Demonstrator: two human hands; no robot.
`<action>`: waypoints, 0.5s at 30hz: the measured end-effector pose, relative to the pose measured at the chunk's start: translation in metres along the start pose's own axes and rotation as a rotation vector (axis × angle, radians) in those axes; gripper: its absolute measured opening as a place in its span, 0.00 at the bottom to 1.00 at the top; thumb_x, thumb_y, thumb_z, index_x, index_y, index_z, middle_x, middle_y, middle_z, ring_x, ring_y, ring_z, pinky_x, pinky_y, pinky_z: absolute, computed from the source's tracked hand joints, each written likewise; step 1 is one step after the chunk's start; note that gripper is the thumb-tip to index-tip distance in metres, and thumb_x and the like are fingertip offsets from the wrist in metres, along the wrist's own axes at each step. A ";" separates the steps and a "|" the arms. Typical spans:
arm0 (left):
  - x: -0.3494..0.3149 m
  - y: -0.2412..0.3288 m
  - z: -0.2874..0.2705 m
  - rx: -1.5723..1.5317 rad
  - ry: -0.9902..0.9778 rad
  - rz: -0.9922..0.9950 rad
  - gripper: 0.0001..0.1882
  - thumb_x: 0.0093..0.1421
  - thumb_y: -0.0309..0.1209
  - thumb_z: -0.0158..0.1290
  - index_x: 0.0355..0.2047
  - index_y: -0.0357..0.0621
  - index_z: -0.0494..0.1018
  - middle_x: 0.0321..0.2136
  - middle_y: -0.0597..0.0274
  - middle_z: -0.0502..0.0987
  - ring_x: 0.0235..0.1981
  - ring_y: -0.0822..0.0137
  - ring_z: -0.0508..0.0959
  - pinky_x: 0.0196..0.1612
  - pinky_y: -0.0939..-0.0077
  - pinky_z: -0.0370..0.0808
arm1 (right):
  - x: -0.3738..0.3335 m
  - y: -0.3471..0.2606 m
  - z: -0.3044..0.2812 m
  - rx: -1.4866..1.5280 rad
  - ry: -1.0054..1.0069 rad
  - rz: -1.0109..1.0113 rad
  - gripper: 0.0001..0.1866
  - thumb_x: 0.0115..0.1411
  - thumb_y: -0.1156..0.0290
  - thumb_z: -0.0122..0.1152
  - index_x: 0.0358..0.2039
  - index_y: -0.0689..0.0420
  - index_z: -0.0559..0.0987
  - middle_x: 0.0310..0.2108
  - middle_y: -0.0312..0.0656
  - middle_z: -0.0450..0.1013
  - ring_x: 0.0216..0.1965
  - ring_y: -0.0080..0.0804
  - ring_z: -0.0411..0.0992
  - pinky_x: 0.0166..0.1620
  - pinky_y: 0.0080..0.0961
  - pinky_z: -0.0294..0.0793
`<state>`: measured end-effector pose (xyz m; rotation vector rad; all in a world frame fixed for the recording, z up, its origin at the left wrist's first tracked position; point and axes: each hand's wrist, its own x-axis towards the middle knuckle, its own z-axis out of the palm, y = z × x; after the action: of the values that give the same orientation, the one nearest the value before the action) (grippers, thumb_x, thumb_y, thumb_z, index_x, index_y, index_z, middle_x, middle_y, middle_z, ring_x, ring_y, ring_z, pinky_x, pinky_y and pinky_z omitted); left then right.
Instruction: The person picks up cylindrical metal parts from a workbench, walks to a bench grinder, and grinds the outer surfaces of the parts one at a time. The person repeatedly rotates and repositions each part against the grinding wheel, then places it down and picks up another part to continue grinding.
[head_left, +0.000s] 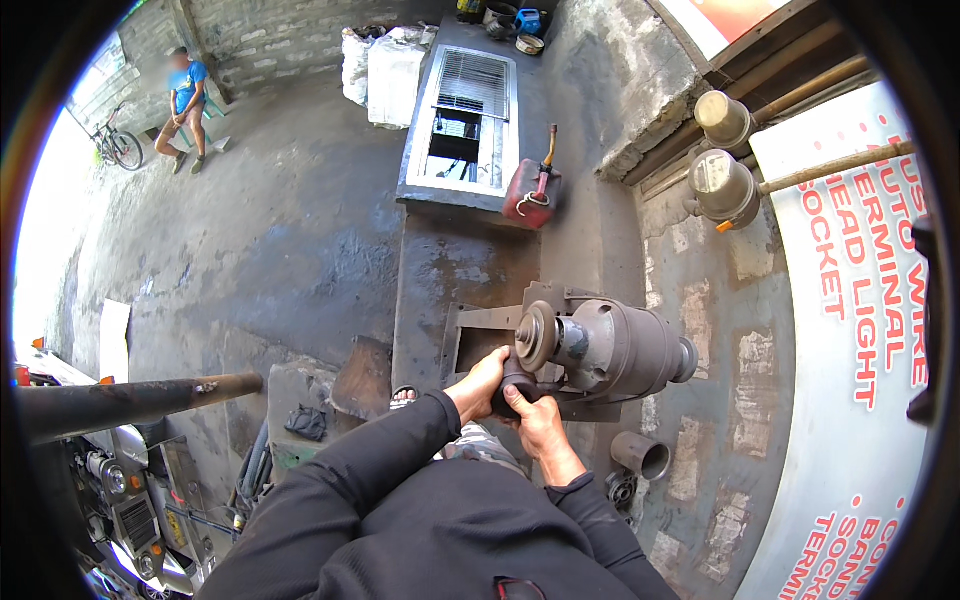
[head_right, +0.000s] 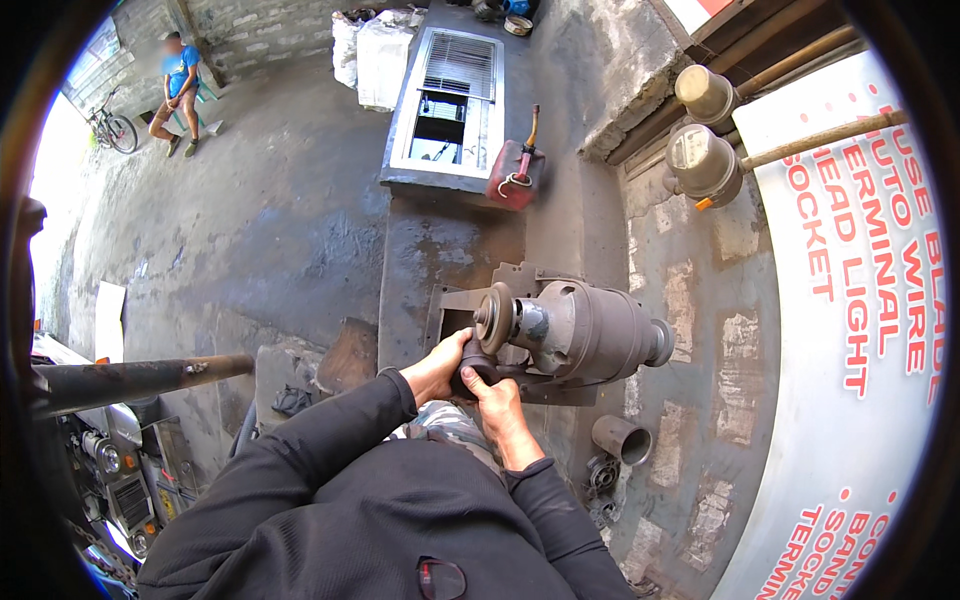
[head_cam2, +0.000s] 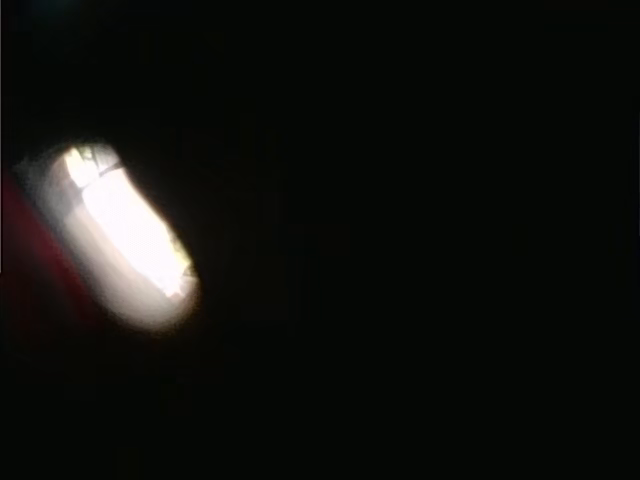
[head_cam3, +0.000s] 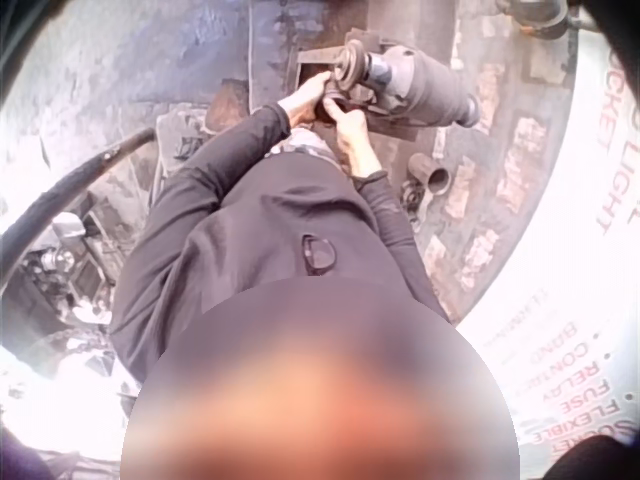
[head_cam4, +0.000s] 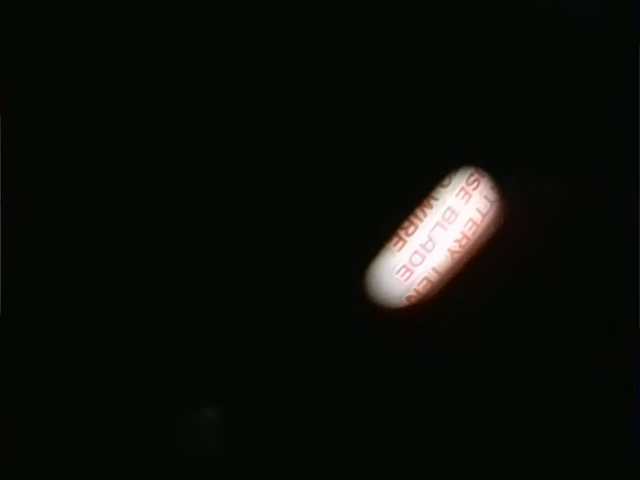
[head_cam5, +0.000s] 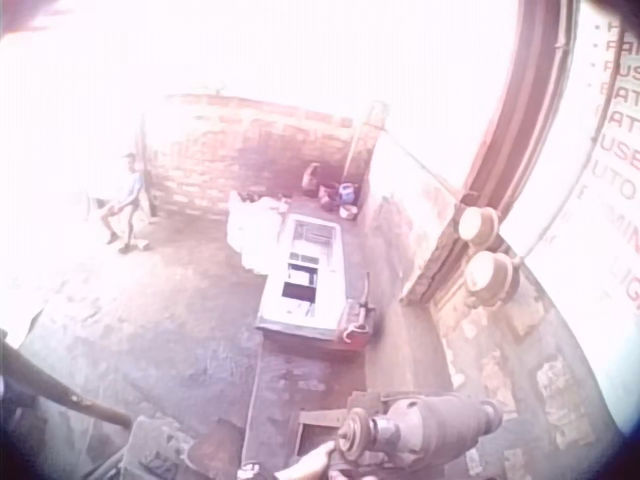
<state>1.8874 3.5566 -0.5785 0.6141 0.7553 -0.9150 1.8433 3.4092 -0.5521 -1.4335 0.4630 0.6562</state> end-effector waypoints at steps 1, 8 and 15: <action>0.000 0.001 0.002 0.001 0.011 -0.022 0.32 0.71 0.61 0.34 0.53 0.49 0.73 0.45 0.50 0.79 0.47 0.50 0.78 0.47 0.33 0.73 | 0.001 -0.003 -0.001 -0.004 -0.009 0.025 0.26 0.63 0.58 0.75 0.48 0.68 0.79 0.40 0.46 0.80 0.39 0.38 0.80 0.38 0.36 0.82; 0.004 0.007 -0.005 -0.043 -0.033 -0.033 0.35 0.73 0.62 0.29 0.55 0.52 0.75 0.44 0.51 0.82 0.45 0.51 0.81 0.45 0.36 0.75 | 0.013 -0.007 0.006 0.081 -0.027 0.022 0.28 0.61 0.60 0.77 0.49 0.71 0.79 0.45 0.49 0.79 0.42 0.40 0.81 0.42 0.39 0.86; 0.012 -0.005 0.008 -0.043 0.036 0.005 0.33 0.72 0.61 0.34 0.55 0.48 0.74 0.43 0.50 0.81 0.44 0.51 0.82 0.46 0.31 0.75 | 0.005 -0.004 -0.010 0.018 0.020 0.084 0.25 0.65 0.60 0.73 0.51 0.68 0.78 0.40 0.47 0.80 0.38 0.39 0.81 0.39 0.37 0.83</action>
<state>1.8899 3.5421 -0.5837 0.5959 0.8037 -0.8834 1.8507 3.3997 -0.5531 -1.4106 0.5458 0.7045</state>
